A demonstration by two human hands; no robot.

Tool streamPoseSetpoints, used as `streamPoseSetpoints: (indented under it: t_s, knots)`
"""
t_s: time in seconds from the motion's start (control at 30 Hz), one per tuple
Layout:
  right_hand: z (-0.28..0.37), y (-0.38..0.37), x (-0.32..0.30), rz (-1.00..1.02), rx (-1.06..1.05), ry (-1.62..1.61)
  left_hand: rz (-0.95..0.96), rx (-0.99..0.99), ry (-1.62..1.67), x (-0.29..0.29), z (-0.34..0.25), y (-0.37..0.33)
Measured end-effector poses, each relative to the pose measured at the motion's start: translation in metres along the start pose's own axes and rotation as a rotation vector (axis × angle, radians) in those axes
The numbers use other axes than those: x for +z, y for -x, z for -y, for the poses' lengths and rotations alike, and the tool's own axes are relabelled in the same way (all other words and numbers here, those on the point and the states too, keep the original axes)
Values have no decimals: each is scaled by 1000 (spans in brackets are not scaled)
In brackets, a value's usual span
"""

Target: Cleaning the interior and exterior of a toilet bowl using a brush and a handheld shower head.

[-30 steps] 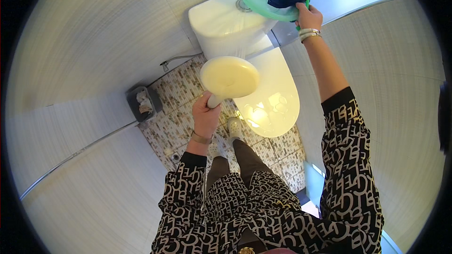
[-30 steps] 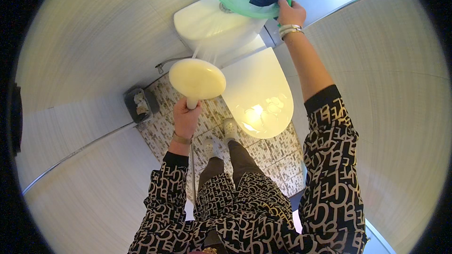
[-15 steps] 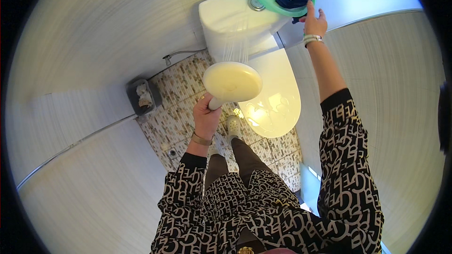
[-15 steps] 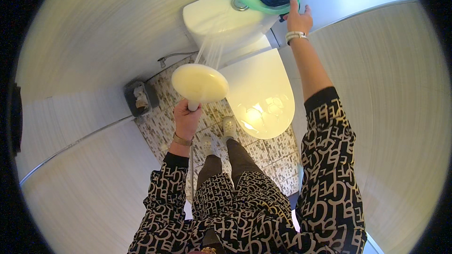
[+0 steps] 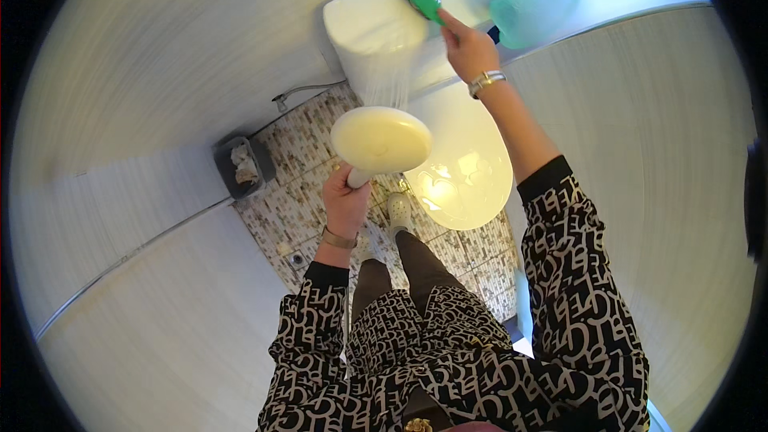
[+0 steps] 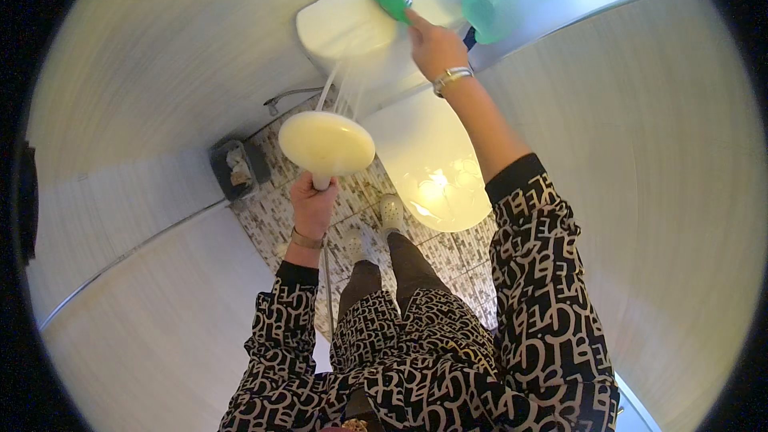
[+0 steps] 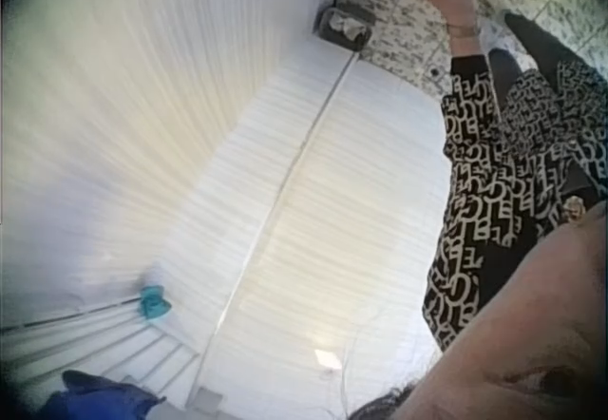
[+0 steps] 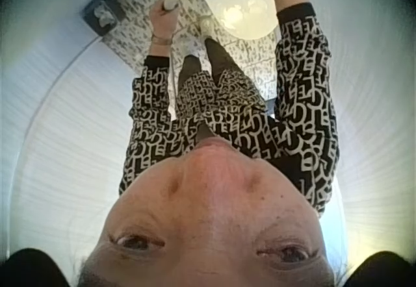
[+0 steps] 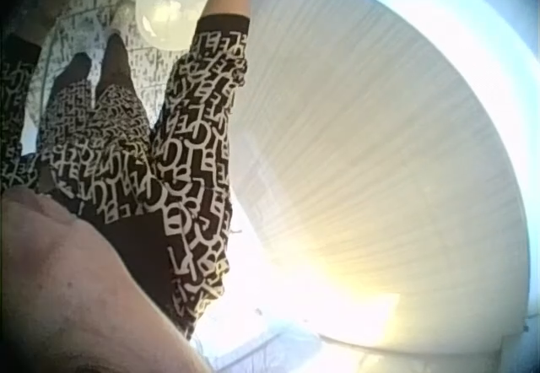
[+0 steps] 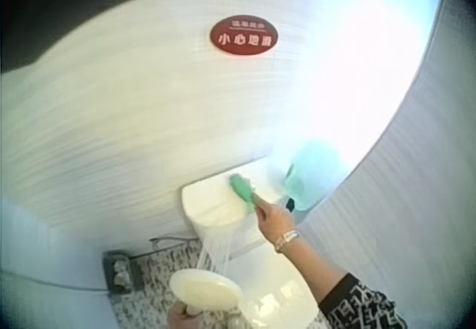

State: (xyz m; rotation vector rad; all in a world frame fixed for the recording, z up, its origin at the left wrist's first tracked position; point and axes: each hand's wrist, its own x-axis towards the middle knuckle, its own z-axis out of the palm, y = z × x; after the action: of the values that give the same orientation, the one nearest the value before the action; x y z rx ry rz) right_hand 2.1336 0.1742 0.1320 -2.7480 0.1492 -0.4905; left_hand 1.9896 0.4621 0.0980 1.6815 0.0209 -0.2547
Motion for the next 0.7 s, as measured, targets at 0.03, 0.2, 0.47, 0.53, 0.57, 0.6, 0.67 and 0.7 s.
streamPoseSetpoints:
  t_s: [0.03,0.2,0.47,0.53,0.57,0.6,0.67,0.7]
  knots:
    - [7,-3,2,0,6,-3,-8,10,-3,1,2,-1]
    - [6,1,-26,-69,100,-157,-5,37,5,0,3,1]
    - [3,19,9,20,226,36,-140,2,37,-9,14,0]
    - [45,22,18,202,122,-89,-190,17,40,-6,13,-2]
    - [65,27,30,204,32,-80,-246,39,49,-4,10,-3]
    - [84,29,36,243,-10,-76,-233,38,44,-5,10,-2]
    - [94,19,35,260,-14,-52,-199,-56,227,-4,10,-1]
    - [95,16,32,281,-33,-32,-191,-57,225,-2,9,0]
